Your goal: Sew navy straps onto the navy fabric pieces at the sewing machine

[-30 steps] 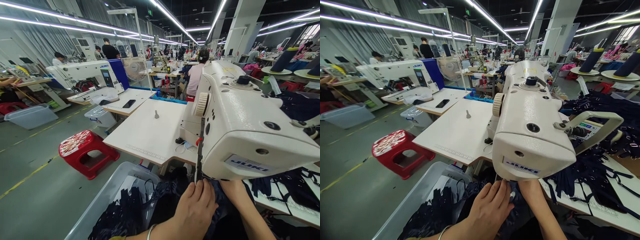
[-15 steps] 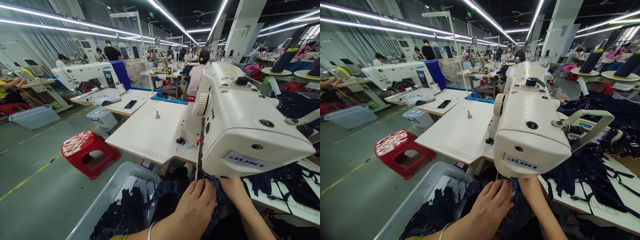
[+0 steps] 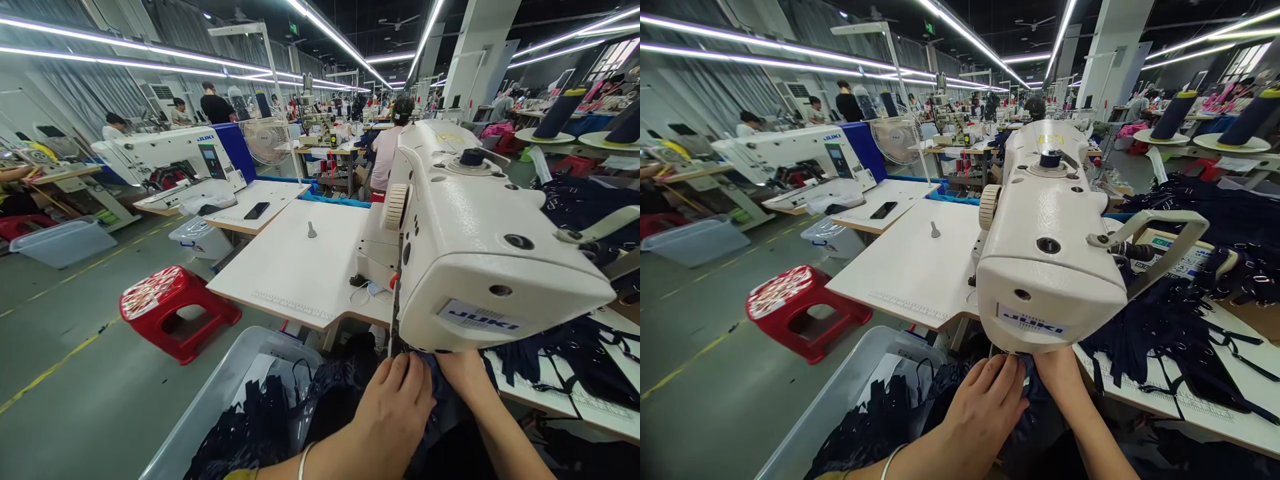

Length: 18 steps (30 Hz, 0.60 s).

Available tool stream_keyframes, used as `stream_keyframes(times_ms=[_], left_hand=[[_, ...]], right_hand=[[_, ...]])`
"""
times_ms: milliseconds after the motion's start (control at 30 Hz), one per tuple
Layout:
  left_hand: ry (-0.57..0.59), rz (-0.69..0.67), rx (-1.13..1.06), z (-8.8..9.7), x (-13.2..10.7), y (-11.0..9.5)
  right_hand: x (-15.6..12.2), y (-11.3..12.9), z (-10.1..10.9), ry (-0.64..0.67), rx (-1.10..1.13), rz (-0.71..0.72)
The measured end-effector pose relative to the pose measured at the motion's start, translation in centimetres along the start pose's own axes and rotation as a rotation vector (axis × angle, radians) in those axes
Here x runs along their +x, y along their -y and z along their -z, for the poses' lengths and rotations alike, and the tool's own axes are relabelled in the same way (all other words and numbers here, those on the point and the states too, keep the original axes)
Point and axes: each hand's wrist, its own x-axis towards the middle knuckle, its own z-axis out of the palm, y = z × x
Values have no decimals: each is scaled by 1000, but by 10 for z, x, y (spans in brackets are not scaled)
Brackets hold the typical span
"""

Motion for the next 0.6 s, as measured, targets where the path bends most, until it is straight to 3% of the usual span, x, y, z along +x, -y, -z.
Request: stream_keyframes(times_ms=[467,600], left_hand=[[-21,-1,40,2,4,0],[-72,23,42,-2,5,0]], right_hand=[[0,3,-4,79,190,-53],[6,11,-7,100,284,-55]])
